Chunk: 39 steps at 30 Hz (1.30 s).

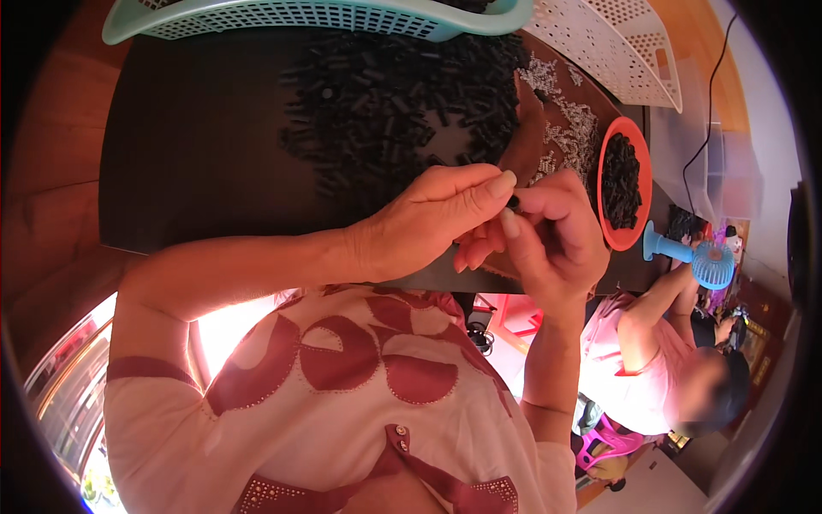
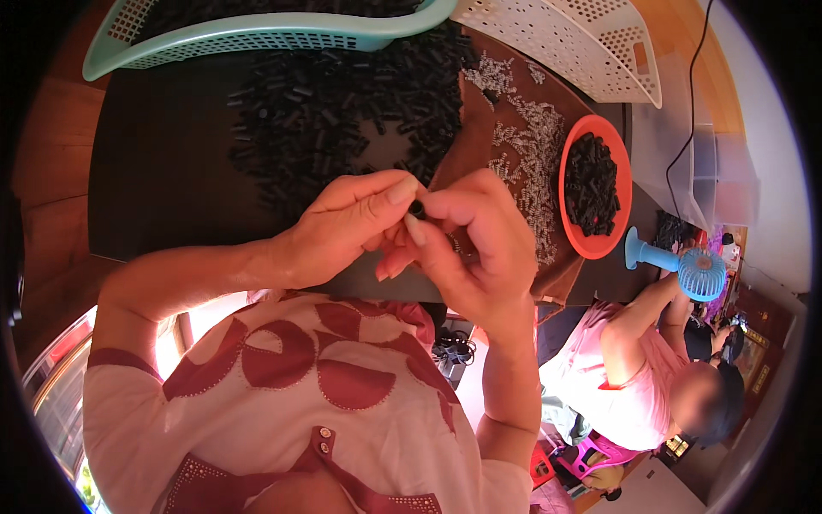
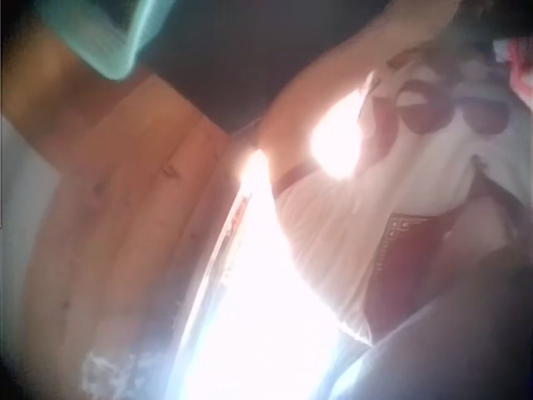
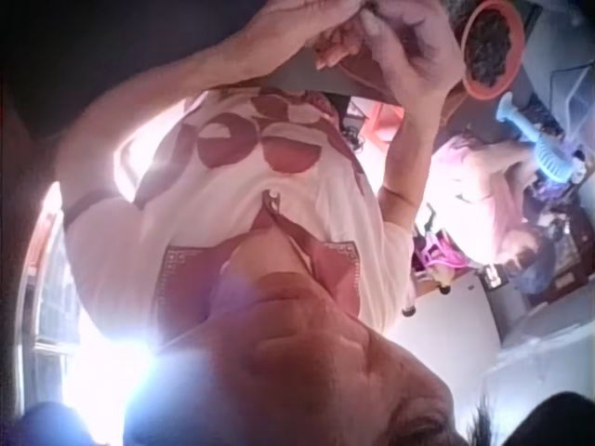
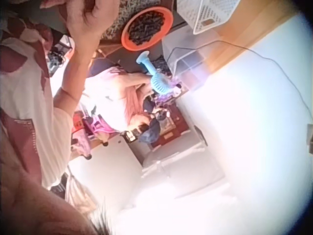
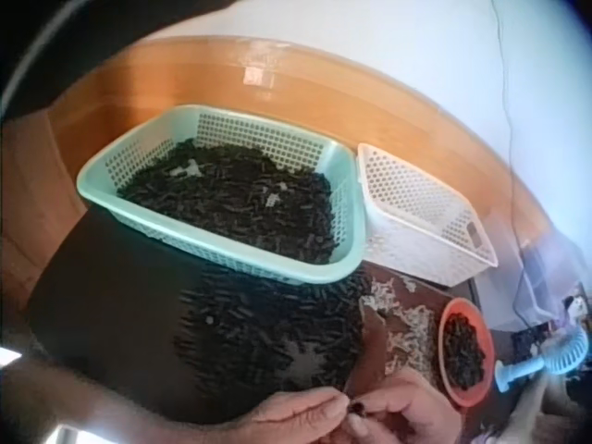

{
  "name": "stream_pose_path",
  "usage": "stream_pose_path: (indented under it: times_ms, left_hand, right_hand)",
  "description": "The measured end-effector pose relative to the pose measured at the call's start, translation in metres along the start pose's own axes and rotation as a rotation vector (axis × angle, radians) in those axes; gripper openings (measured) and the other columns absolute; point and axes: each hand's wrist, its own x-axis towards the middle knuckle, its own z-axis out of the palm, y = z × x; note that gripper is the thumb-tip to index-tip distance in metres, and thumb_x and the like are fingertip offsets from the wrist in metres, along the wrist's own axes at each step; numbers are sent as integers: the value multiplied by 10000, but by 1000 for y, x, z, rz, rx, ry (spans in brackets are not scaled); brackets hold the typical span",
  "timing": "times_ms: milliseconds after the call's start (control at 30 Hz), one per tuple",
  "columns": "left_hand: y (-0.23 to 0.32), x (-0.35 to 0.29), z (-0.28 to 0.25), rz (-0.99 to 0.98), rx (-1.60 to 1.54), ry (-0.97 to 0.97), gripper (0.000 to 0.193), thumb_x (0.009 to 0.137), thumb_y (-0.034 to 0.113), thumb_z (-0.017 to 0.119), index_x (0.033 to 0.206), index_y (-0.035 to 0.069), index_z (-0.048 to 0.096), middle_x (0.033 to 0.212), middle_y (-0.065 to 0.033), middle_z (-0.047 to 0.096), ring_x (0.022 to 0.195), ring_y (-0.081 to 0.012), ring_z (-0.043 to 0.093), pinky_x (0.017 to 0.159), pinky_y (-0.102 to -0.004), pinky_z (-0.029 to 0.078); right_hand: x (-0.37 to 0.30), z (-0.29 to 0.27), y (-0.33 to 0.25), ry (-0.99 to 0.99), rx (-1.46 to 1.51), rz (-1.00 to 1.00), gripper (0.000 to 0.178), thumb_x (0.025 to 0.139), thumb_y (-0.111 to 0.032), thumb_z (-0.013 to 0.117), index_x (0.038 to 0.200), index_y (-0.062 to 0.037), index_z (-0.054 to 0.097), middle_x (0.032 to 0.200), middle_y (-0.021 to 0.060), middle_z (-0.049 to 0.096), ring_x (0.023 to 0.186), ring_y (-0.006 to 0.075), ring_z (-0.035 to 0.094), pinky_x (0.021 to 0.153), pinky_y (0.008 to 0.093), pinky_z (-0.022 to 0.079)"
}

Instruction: The person picks up a black plastic component and inserts a small silver metal part into it by hand. The person repeats this process for several components, picking them from a pile and placing them into a small red container after assembly.

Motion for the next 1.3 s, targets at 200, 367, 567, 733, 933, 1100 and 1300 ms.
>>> stream_pose_path:
  times_ms: [200, 367, 567, 733, 933, 1100, 1300]
  left_hand:
    - [-3, 1, 2, 2, 101, -38, 300, 987, 308, 454, 882, 36, 524, 692, -5, 512, 584, -58, 460, 509, -212, 374]
    - [-1, 0, -1, -138, 68, -142, 304, 996, 309, 430, 909, 32, 520, 747, -17, 539, 602, -60, 461, 486, -214, 359]
    - [-7, -4, -2, -160, 25, -35, 304, 1003, 292, 405, 913, 27, 522, 761, -35, 536, 587, -70, 449, 477, -211, 350]
    - [-4, -1, -3, -153, 101, -61, 244, 989, 242, 430, 919, 27, 520, 735, -22, 512, 584, -71, 421, 502, -203, 345]
    - [0, -1, -2, -117, 157, -112, 206, 970, 217, 467, 905, 32, 531, 691, -8, 516, 576, -51, 416, 509, -201, 342]
    - [3, -3, -3, -125, 183, -94, 205, 966, 214, 480, 906, 28, 543, 686, -11, 524, 568, -43, 409, 505, -199, 336]
    - [1, -2, -2, -117, 204, -109, 209, 968, 215, 483, 905, 27, 548, 682, -8, 524, 564, -39, 404, 498, -196, 330]
  right_hand:
    - [-17, -4, -14, 27, -211, -107, 244, 712, 33, 705, 940, 14, 620, 739, 98, 545, 547, 176, 520, 464, 269, 406]
    - [-26, -1, -14, 91, -227, -119, 245, 703, 45, 698, 932, 25, 611, 733, 105, 560, 529, 185, 514, 435, 272, 396]
    - [-14, -26, -1, 25, -126, 83, 133, 789, -27, 633, 914, 8, 606, 735, 77, 555, 625, 190, 527, 563, 291, 422]
    - [31, -68, 53, -22, -514, 142, 107, 837, -38, 567, 936, -18, 602, 825, 123, 578, 713, 288, 575, 644, 337, 455]
    - [62, -80, 104, -155, -729, 34, 126, 828, -72, 564, 940, -41, 612, 911, 126, 585, 825, 337, 581, 703, 398, 460]
    - [68, -79, 98, -311, -773, 188, 133, 824, -112, 578, 932, -46, 618, 896, 127, 584, 846, 334, 583, 720, 404, 460]
    - [79, -80, 112, -207, -726, 37, 136, 828, -138, 574, 910, -39, 620, 880, 152, 594, 830, 349, 588, 733, 414, 461]
